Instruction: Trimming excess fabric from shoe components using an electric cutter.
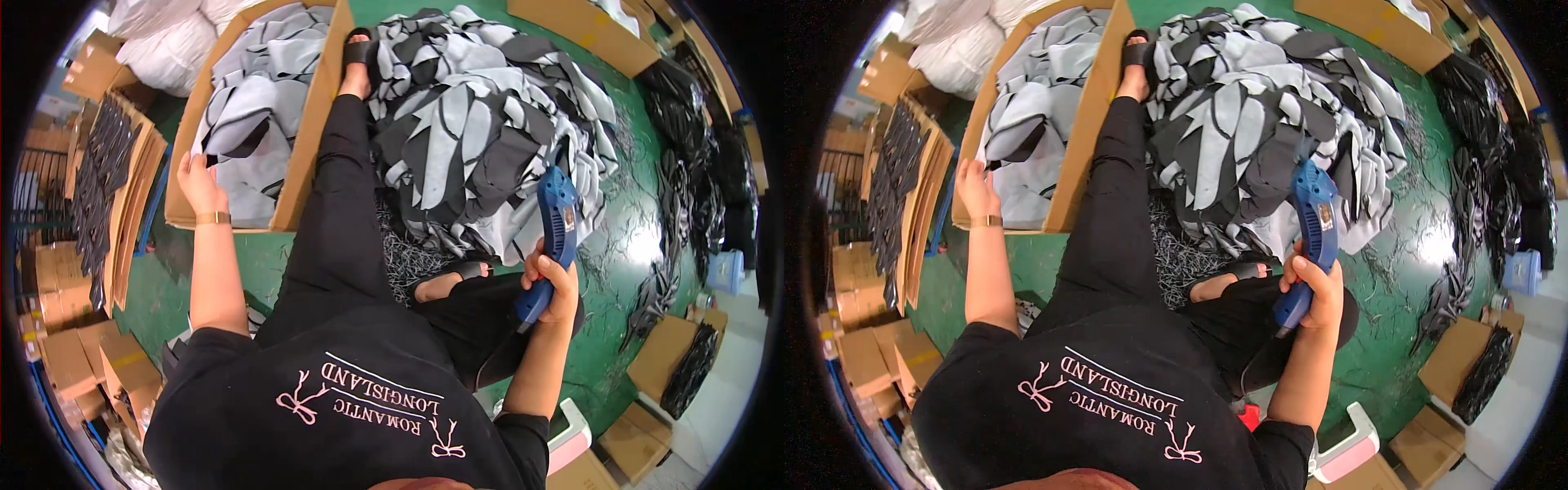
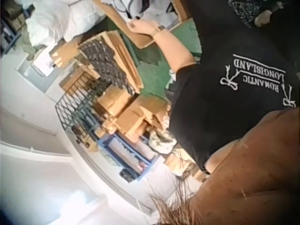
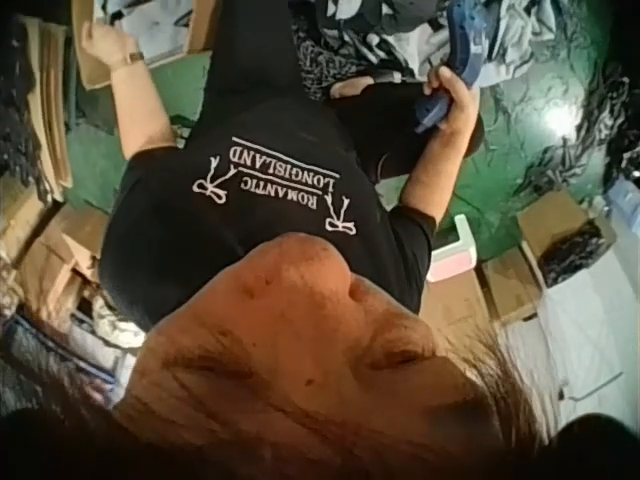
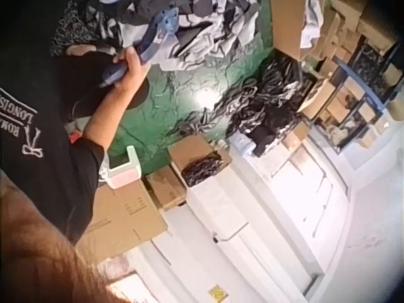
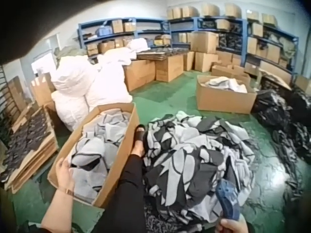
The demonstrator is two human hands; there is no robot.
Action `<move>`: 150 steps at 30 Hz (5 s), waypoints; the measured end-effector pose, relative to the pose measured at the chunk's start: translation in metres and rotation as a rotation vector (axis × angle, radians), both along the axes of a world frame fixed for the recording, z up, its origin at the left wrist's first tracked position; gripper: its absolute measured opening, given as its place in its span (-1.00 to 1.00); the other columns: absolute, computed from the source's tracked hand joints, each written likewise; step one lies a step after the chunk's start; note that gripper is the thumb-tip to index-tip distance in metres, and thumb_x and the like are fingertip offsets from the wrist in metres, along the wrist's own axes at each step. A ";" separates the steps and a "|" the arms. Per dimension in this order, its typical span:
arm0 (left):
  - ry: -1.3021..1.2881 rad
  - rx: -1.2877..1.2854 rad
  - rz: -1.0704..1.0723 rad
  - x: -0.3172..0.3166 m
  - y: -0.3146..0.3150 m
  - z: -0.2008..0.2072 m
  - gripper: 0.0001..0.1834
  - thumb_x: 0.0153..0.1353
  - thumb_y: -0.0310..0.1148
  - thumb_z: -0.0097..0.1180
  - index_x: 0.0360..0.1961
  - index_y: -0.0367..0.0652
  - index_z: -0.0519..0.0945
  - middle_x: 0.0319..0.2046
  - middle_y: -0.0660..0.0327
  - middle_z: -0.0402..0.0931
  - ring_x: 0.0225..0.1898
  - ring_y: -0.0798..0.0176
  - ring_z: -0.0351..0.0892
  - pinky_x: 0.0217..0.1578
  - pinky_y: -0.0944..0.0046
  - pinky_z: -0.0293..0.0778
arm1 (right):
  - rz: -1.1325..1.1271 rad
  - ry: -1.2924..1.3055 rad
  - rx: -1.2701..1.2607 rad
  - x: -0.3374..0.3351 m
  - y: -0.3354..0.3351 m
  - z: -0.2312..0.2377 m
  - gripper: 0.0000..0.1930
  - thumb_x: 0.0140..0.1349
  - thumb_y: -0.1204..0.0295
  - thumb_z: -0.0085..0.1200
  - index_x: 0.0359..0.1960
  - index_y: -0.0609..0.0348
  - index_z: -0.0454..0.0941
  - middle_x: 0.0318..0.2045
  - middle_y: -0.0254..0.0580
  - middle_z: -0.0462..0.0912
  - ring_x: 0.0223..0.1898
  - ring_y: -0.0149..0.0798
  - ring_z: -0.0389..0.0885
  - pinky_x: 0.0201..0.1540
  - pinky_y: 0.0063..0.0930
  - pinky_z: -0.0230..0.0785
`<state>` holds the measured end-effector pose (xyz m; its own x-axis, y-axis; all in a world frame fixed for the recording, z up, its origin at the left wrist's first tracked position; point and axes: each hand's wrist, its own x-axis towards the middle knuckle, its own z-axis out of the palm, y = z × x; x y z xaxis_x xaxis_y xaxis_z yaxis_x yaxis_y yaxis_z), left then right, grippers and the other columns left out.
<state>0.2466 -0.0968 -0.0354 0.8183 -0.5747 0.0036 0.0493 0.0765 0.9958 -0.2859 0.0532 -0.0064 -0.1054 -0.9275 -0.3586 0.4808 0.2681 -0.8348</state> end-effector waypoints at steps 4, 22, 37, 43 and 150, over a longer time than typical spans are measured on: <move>0.016 0.108 -0.547 -0.078 -0.013 -0.034 -0.81 0.20 -0.45 0.09 -0.14 -0.15 0.53 -0.30 0.27 0.56 -0.26 0.37 0.55 -0.25 0.34 0.46 | -0.034 -0.040 0.037 -0.007 -0.008 -0.008 -0.60 -0.05 0.37 0.23 -0.21 0.25 0.36 -0.56 -0.32 0.33 -0.54 -0.43 0.32 -0.55 -0.56 0.27; 0.629 0.725 -1.180 -0.396 -0.096 -0.161 -0.74 0.10 -0.21 0.28 -0.26 -0.03 0.52 -0.37 0.39 0.56 -0.49 0.43 0.43 -0.51 0.45 0.27 | -0.099 -0.082 0.171 -0.028 -0.020 -0.024 -0.57 -0.07 0.41 0.25 -0.18 0.33 0.39 -0.57 -0.30 0.37 -0.54 -0.39 0.36 -0.55 -0.54 0.31; 0.798 0.263 -1.509 -0.343 0.044 0.006 -0.77 0.23 -0.37 0.14 -0.12 -0.21 0.55 -0.23 0.17 0.60 -0.23 0.29 0.62 -0.21 0.30 0.58 | -0.052 0.314 0.037 0.024 -0.026 -0.007 -0.66 -0.03 0.42 0.31 -0.26 0.27 0.46 -0.51 -0.23 0.55 -0.60 -0.42 0.52 -0.58 -0.53 0.45; 0.586 0.142 -1.342 -0.317 0.046 0.021 -0.82 0.19 -0.36 0.20 -0.23 -0.21 0.57 -0.37 0.29 0.57 -0.38 0.42 0.57 -0.29 0.31 0.60 | -0.087 0.199 0.036 0.034 0.010 0.014 -0.68 0.04 0.50 0.20 -0.16 0.34 0.44 -0.48 -0.23 0.55 -0.50 -0.38 0.55 -0.44 -0.52 0.43; 0.224 -0.042 -1.543 -0.253 0.079 0.063 -0.70 0.13 -0.52 0.20 -0.09 -0.29 0.55 -0.22 0.29 0.59 -0.22 0.45 0.55 -0.14 0.37 0.46 | 0.169 0.410 0.077 0.060 0.056 0.066 -0.68 -0.09 0.57 0.15 -0.24 0.42 0.45 -0.51 -0.21 0.51 -0.59 -0.37 0.50 -0.53 -0.49 0.42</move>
<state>-0.0068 -0.0181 0.0278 -0.5564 -0.8309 0.0038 0.2451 -0.1597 0.9563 -0.2260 0.1097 0.0593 -0.1030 -0.9160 -0.3878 0.0587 0.3836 -0.9216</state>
